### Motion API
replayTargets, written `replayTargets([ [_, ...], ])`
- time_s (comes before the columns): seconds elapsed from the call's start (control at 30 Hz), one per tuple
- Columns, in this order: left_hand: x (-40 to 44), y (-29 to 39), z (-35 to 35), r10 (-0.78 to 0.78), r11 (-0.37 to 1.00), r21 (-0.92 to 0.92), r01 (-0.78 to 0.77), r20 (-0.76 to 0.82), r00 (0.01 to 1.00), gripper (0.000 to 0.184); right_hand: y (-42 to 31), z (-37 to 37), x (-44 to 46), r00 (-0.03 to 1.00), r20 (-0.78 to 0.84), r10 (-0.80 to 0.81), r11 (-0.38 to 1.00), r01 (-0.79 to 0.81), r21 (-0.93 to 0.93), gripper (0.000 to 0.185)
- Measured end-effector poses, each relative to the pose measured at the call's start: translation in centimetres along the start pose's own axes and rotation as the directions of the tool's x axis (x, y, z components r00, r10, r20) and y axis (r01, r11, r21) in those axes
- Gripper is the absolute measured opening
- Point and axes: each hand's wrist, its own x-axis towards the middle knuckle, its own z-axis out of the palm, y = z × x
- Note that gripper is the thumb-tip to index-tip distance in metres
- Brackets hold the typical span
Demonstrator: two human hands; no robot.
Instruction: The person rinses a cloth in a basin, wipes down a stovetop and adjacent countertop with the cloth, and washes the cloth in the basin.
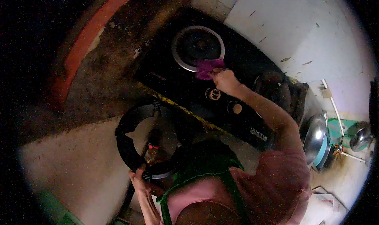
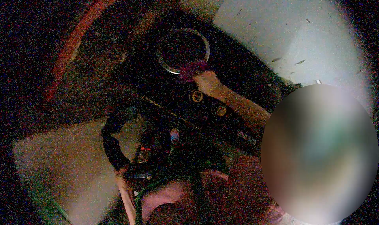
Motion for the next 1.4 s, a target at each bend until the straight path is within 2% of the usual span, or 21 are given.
replayTargets([
  [0.03,-0.2,0.3,0.2,-0.001,1.000,0.003,0.001,0.004,1.000,0.044,1.3,0.4,-0.4,0.998,-0.050,0.027,0.998,-0.030,-0.046,0.026],
  [0.1,-1.0,1.3,1.5,-0.022,1.000,0.004,0.022,-0.025,0.999,0.044,3.5,-3.1,0.3,0.934,0.190,0.302,0.951,-0.280,-0.131,0.019],
  [0.17,0.6,0.4,0.2,-0.036,0.999,-0.015,0.037,0.025,0.999,0.044,7.4,-3.5,0.7,0.867,-0.141,0.478,0.853,-0.419,0.311,0.021],
  [0.2,1.5,-0.6,-0.5,-0.049,0.997,-0.052,0.053,0.069,0.996,0.044,10.1,-1.7,1.4,0.789,-0.370,0.490,0.866,-0.392,0.312,0.025],
  [0.27,-0.1,0.7,1.5,-0.032,0.997,-0.064,0.035,0.058,0.998,0.043,11.4,-2.2,2.7,0.759,-0.449,0.472,0.882,-0.406,0.241,0.027],
  [0.33,-0.6,1.3,1.7,-0.007,0.997,-0.076,0.010,0.044,0.999,0.043,10.9,-1.6,4.0,0.880,-0.185,0.437,0.899,-0.419,0.131,0.028],
  [0.5,-0.1,2.0,1.6,-0.040,0.999,-0.013,0.040,0.025,0.999,0.042,6.0,0.3,1.5,0.937,-0.263,0.228,0.966,-0.251,-0.055,0.025],
  [0.63,-0.3,3.7,3.6,-0.050,0.999,0.011,0.050,0.000,0.999,0.042,-0.1,0.4,0.5,0.968,0.061,0.244,0.966,-0.248,0.073,0.030],
  [0.73,0.5,4.6,5.8,0.014,1.000,-0.026,-0.011,0.088,0.996,0.041,-6.5,0.5,2.8,0.996,-0.038,0.078,0.992,-0.073,0.103,0.032],
  [0.77,0.4,5.5,7.1,0.033,0.999,-0.023,-0.030,0.101,0.994,0.040,-8.1,-0.9,4.3,0.976,0.214,0.042,0.999,-0.048,0.023,0.031],
  [0.8,0.5,5.9,8.2,0.052,0.998,-0.025,-0.050,0.115,0.992,0.040,-9.8,-0.3,5.5,0.976,0.211,0.046,0.998,-0.053,0.027,0.031],
  [0.83,1.2,6.1,9.0,0.056,0.998,-0.021,-0.054,0.118,0.991,0.040,-11.8,0.8,6.7,0.998,0.009,0.054,0.887,-0.052,0.459,0.028],
  [0.87,2.6,6.2,9.2,0.082,0.997,-0.031,-0.077,0.203,0.976,0.039,-13.8,1.9,7.3,0.974,-0.171,0.150,0.604,0.047,0.795,0.026],
  [0.9,4.0,6.4,9.8,0.107,0.994,-0.045,-0.098,0.286,0.952,0.039,-14.5,2.4,6.8,0.944,-0.232,0.233,0.416,0.119,0.902,0.025],
  [0.93,5.3,6.6,10.6,0.110,0.994,-0.042,-0.102,0.289,0.951,0.039,-15.3,2.9,6.2,0.905,-0.290,0.312,0.221,0.228,0.948,0.025],
  [1.0,6.9,7.6,13.7,0.132,0.989,-0.114,-0.096,0.368,0.920,0.038,-15.2,3.1,3.2,0.920,-0.331,-0.209,0.640,0.384,0.665,0.023],
  [1.07,6.1,9.1,17.9,0.182,0.982,-0.125,-0.142,0.427,0.886,0.039,-16.3,2.8,0.5,0.957,0.076,-0.281,0.733,0.163,0.660,0.031],
  [1.13,5.8,10.1,21.2,0.153,0.987,-0.031,-0.156,0.446,0.882,0.041,-15.0,2.0,-1.6,0.985,-0.045,-0.169,0.224,0.083,0.971,0.028],
  [1.2,6.7,10.2,24.3,0.149,0.987,-0.016,-0.163,0.501,0.852,0.041,-12.4,-2.4,-4.6,0.981,0.194,0.027,-0.181,-0.186,0.966,0.025],
  [1.33,10.7,8.5,29.5,0.141,0.983,0.012,-0.181,0.580,0.802,0.041,-5.3,-7.3,-8.7,0.782,0.432,0.449,-0.545,-0.144,0.826,0.028],
  [1.4,12.0,7.7,31.1,0.099,0.991,0.017,-0.135,0.590,0.801,0.041,0.2,-6.6,-9.2,0.631,0.315,0.709,-0.379,-0.036,0.925,0.031],
])
